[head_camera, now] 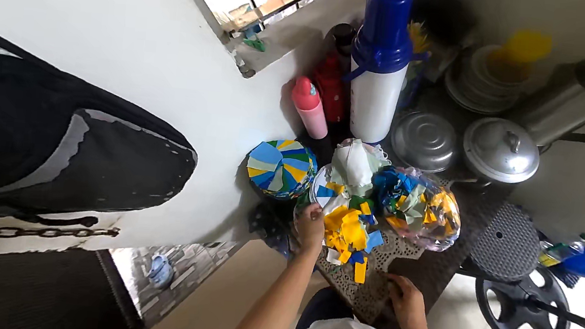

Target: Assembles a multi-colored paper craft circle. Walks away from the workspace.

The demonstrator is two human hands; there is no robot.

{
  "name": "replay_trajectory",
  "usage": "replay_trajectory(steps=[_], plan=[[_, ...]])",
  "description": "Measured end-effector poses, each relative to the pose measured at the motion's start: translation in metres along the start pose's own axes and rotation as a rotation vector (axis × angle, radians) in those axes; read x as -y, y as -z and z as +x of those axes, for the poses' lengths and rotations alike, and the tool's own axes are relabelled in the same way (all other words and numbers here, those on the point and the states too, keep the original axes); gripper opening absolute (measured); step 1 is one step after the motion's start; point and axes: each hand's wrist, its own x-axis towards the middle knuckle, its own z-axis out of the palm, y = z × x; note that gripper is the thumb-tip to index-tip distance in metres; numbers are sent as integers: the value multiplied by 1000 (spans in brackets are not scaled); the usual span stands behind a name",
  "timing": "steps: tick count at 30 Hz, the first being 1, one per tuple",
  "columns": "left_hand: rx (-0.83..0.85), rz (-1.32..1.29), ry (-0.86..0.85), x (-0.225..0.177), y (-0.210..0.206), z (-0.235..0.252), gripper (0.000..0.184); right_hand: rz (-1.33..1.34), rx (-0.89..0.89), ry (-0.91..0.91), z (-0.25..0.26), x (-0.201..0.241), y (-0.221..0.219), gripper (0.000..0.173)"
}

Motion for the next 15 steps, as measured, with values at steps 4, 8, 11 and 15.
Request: replay_trajectory(steps=[4, 8, 11, 15], plan=[[105, 137, -50, -2, 8, 10, 41, -11, -97, -12, -4, 4, -10, 24], [185, 249, -40, -11, 17, 21, 48, -50, -163, -42, -5, 10, -18, 22], [231, 442, -84, -24, 21, 27, 48, -59, -199, -49, -6, 11, -22, 21], [386, 762, -302, -37, 16, 21, 44, -67, -154, -73, -4, 12, -17, 22]])
